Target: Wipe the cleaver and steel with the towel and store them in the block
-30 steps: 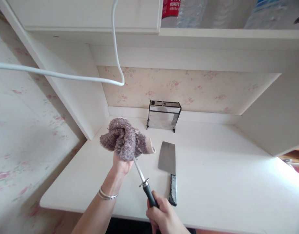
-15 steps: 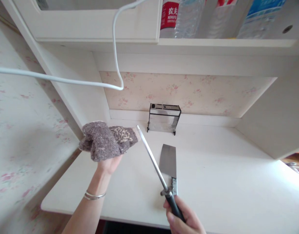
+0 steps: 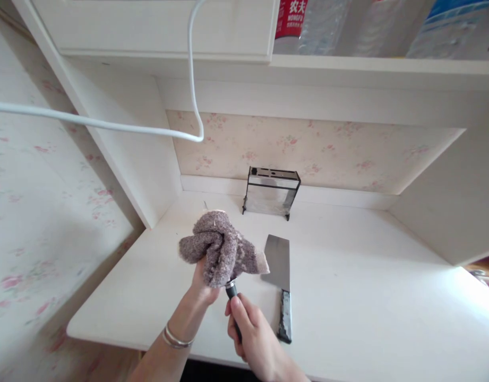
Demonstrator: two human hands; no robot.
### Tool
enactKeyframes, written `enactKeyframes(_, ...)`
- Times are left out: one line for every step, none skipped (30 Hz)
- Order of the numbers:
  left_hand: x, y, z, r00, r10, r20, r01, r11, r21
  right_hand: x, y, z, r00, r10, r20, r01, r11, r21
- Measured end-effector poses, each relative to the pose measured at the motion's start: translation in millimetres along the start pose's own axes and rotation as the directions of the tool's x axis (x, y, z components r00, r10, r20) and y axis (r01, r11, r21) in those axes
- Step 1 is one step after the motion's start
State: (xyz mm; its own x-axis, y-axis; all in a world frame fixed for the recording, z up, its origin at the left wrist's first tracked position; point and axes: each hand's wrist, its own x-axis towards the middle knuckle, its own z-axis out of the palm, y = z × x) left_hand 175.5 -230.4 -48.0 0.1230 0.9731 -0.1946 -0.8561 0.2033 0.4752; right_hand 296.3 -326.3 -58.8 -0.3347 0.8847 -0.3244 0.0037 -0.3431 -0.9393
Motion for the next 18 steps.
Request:
enactKeyframes(2,6,4.2,1.000,0.002,-0.018,-0.002,1.000,-0.002,-2,4,0,1.000,0.005,0.008,-0.005,1.000,0.003)
enactKeyframes(5,12,8.2,0.999,0.009,-0.034,-0.009,1.000,-0.006,-6,7,-1,1.000,0.013,0.024,-0.013,1.000,0.015)
enactKeyframes(7,19,12.0,0.999,0.023,-0.045,-0.023,1.000,-0.007,-9,11,-1,0.999,0.026,0.044,-0.027,0.999,0.035)
enactKeyframes(9,25,15.6,0.998,0.040,-0.050,-0.040,0.999,-0.003,-13,14,-2,0.997,0.041,0.062,-0.044,0.997,0.062)
enactKeyframes(10,30,19.2,0.997,0.055,-0.048,-0.055,0.998,0.003,-17,17,-2,0.995,0.056,0.077,-0.063,0.994,0.094)
enactKeyframes(11,34,22.7,0.997,0.068,-0.042,-0.067,0.998,0.010,-20,19,-3,0.994,0.070,0.084,-0.081,0.988,0.132)
enactKeyframes(11,37,26.2,0.996,0.078,-0.034,-0.077,0.997,0.016,-24,22,-4,0.993,0.082,0.083,-0.095,0.981,0.169)
enactKeyframes(12,39,29.7,0.996,0.083,-0.019,-0.083,0.996,0.022,-28,24,-6,0.994,0.085,0.074,-0.098,0.976,0.196)
enactKeyframes(12,40,33.0,0.996,0.090,0.003,-0.090,0.996,0.027,-31,26,-7,0.995,0.079,0.063,-0.090,0.974,0.206)
enactKeyframes(12,41,35.9,0.994,0.102,0.025,-0.103,0.994,0.032,-34,29,-10,0.997,0.063,0.051,-0.072,0.977,0.199)
enactKeyframes(13,42,38.4,0.991,0.122,0.049,-0.123,0.992,0.037,-36,32,-13,0.998,0.044,0.042,-0.051,0.982,0.181)
enactKeyframes(14,44,40.1,0.986,0.147,0.074,-0.150,0.988,0.040,-38,35,-16,0.999,0.023,0.038,-0.029,0.987,0.155)
enactKeyframes(15,47,40.7,0.979,0.179,0.097,-0.184,0.982,0.039,-40,38,-21,0.999,0.008,0.036,-0.012,0.992,0.126)
enactKeyframes(17,51,40.0,0.969,0.218,0.115,-0.223,0.974,0.032,-43,42,-26,0.999,0.000,0.034,-0.003,0.995,0.099)
enactKeyframes(19,55,37.6,0.958,0.256,0.127,-0.261,0.965,0.018,-45,45,-31,0.999,-0.003,0.036,0.001,0.997,0.072)
enactKeyframes(21,61,33.3,0.947,0.288,0.140,-0.291,0.957,0.000,-48,48,-37,0.999,-0.004,0.036,0.002,0.999,0.048)
enactKeyframes(22,66,27.1,0.939,0.309,0.150,-0.310,0.950,-0.017,-50,49,-41,0.999,-0.008,0.031,0.007,1.000,0.028)
enactKeyframes(22,70,19.1,0.936,0.316,0.155,-0.315,0.949,-0.031,-53,49,-45,1.000,-0.015,0.019,0.015,1.000,0.019)
